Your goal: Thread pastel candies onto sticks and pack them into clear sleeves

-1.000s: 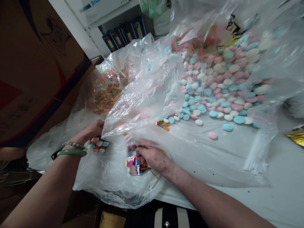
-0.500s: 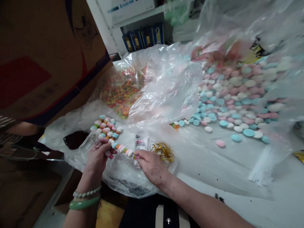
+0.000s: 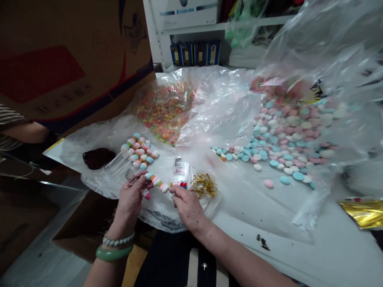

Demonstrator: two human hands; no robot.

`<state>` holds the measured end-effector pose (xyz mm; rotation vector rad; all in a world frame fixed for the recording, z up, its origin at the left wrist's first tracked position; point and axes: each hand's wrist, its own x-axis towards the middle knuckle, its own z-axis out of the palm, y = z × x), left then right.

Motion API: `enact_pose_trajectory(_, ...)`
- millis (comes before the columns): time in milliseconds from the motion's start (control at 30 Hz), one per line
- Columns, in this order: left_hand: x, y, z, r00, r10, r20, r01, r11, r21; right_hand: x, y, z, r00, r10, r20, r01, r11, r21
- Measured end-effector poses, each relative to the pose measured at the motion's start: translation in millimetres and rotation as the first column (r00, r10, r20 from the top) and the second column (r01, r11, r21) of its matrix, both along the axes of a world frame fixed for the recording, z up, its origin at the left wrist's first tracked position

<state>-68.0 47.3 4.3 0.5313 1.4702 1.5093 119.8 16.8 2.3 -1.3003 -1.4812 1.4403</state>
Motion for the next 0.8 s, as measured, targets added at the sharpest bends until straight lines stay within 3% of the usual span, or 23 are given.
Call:
enact_pose_trajectory(433,11.5,-0.3,-10.4,0.981,0.058,0.186,-0.057,0.998,-0.013,5.4,-2.3,-9.0,0.997,0.052,0.053,-0.054,0.998,0.04)
enact_pose_trajectory(633,16.6,-6.5,-30.7,0.999,0.024,0.044,-0.025,1.0,0.004,3.4,3.8,-9.6,0.952,0.122,0.279,-0.142,0.988,0.054)
enact_pose_trajectory(800,23.2,-15.8,-41.7,0.982,0.019,-0.187,-0.026,0.999,-0.033,-2.0,6.0,-12.6,0.947,0.115,0.299,-0.141,0.988,0.069)
